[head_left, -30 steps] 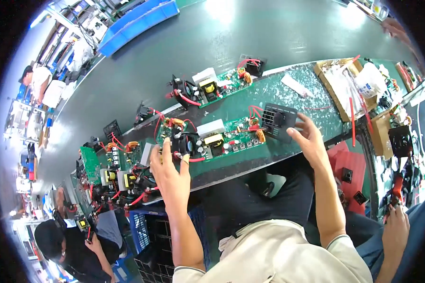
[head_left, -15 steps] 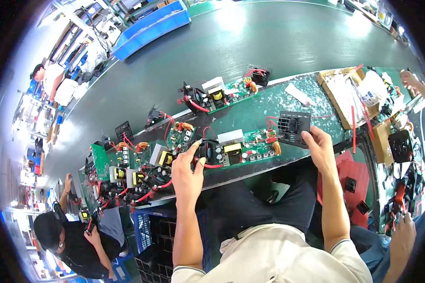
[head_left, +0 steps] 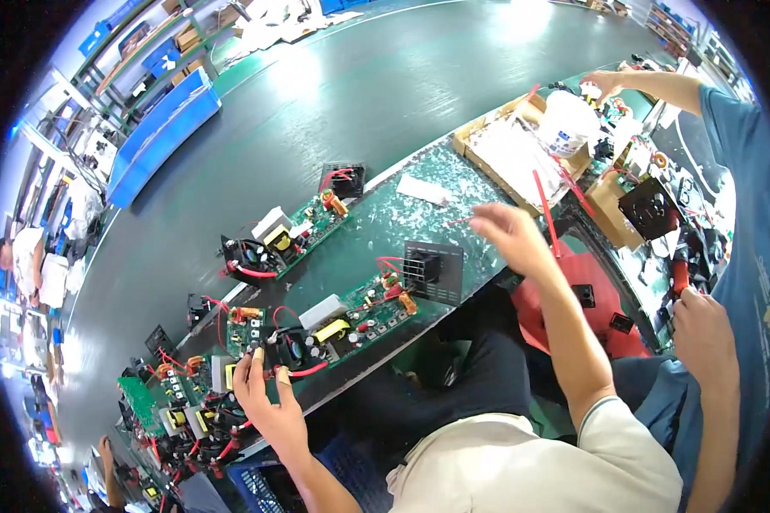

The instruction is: Assembling electronic components onto printed circuit boards and applying sealant or paste.

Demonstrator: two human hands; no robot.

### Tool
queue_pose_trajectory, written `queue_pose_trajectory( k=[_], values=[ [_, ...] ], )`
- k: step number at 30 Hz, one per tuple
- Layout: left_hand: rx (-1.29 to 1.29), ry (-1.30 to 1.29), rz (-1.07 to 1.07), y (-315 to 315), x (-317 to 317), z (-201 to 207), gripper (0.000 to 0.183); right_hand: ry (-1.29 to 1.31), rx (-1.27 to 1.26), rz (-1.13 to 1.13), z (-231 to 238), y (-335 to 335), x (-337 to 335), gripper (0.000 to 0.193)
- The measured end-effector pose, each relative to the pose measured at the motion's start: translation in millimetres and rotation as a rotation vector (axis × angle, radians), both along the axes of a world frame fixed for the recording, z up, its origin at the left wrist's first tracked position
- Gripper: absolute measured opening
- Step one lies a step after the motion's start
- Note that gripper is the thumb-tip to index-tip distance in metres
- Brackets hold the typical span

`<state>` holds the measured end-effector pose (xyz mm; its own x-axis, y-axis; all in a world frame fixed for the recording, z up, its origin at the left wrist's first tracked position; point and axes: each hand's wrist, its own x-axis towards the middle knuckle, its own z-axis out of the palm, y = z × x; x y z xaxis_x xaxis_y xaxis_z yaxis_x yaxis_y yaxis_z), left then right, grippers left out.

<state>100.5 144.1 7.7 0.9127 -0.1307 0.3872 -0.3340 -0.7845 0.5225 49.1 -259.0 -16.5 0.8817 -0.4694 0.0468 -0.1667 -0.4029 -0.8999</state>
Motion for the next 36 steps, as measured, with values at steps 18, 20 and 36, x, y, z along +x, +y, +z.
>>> queue_pose_trajectory(
  k=[18, 20, 36],
  values=[
    [0.368, 0.067, -0.519, -70.1, 2.6, 10.5, 0.066, 0.71, -0.845, 0.396, 5.2, -32.7, 160.7, 0.044],
    [0.354, 0.055, -0.503, -78.2, 2.6, 3.2, 0.065, 0.635, -0.897, 0.339, -4.8, -37.6, 158.9, 0.041],
    [-0.087, -0.021, -0.256, -61.8, -45.7, -23.6, 0.043, 0.448, -0.802, -0.344, 14.1, -132.2, 15.0, 0.036]
  ],
)
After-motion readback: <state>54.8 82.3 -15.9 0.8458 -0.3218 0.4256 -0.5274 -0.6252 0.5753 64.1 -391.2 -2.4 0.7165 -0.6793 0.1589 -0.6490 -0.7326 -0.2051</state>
